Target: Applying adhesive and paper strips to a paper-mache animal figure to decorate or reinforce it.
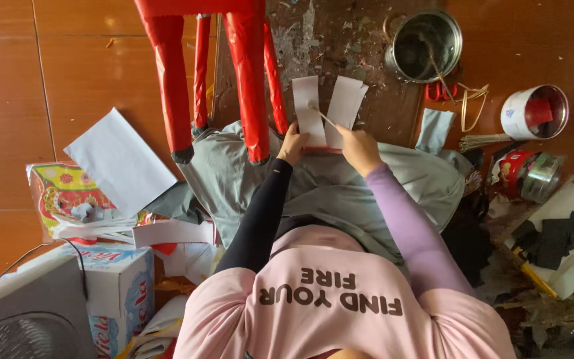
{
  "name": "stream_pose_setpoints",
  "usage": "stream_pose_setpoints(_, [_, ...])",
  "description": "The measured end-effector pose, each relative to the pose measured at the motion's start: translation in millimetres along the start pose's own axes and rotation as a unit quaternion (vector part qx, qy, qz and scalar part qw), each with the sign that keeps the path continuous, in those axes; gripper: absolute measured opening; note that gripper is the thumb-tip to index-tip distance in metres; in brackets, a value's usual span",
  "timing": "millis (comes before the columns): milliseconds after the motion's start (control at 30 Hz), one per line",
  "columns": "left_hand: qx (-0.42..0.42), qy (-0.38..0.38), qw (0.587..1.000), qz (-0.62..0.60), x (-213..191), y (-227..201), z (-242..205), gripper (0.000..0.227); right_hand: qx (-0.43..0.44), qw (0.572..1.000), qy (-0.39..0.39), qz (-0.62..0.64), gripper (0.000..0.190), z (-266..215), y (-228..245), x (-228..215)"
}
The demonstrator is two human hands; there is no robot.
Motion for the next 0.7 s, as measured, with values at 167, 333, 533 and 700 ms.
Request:
stream_pose_setpoints(167, [-0.112,-0.029,0.991,-0.066,-3.6,5.0,-17.3,0.041,-0.025,0.998,-0.049,0.014,0.04,42.8,21.1,14.1])
stream_pose_setpoints(333, [-0.157,-0.008,0.983,-0.096,-8.5,11.6,-23.6,0.031,0.019,0.999,-0.05,0.001,0.049,40.7,16.1,46.5])
stream_pose_setpoints(533, [-0.203,0.005,0.967,-0.155,-13.2,11.1,-12.5,0.025,0.014,0.999,-0.031,-0.023,0.05,-52.2,10.0,32.0])
stream_pose_setpoints(700, [-0.218,-0.018,0.962,-0.165,-10.3,13.5,4.8,0.034,0.006,1.0,-0.015,-0.002,0.037,-104.4,34.6,-45.0])
Point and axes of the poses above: each hand's wrist, its own z-axis towards the middle knuckle, its own x-axis out of the palm, y = z × x, the point moved 1 cm from there along z, towards the middle knuckle, and after that the axes turned 11 degrees about -z, right-handed, at the moved point
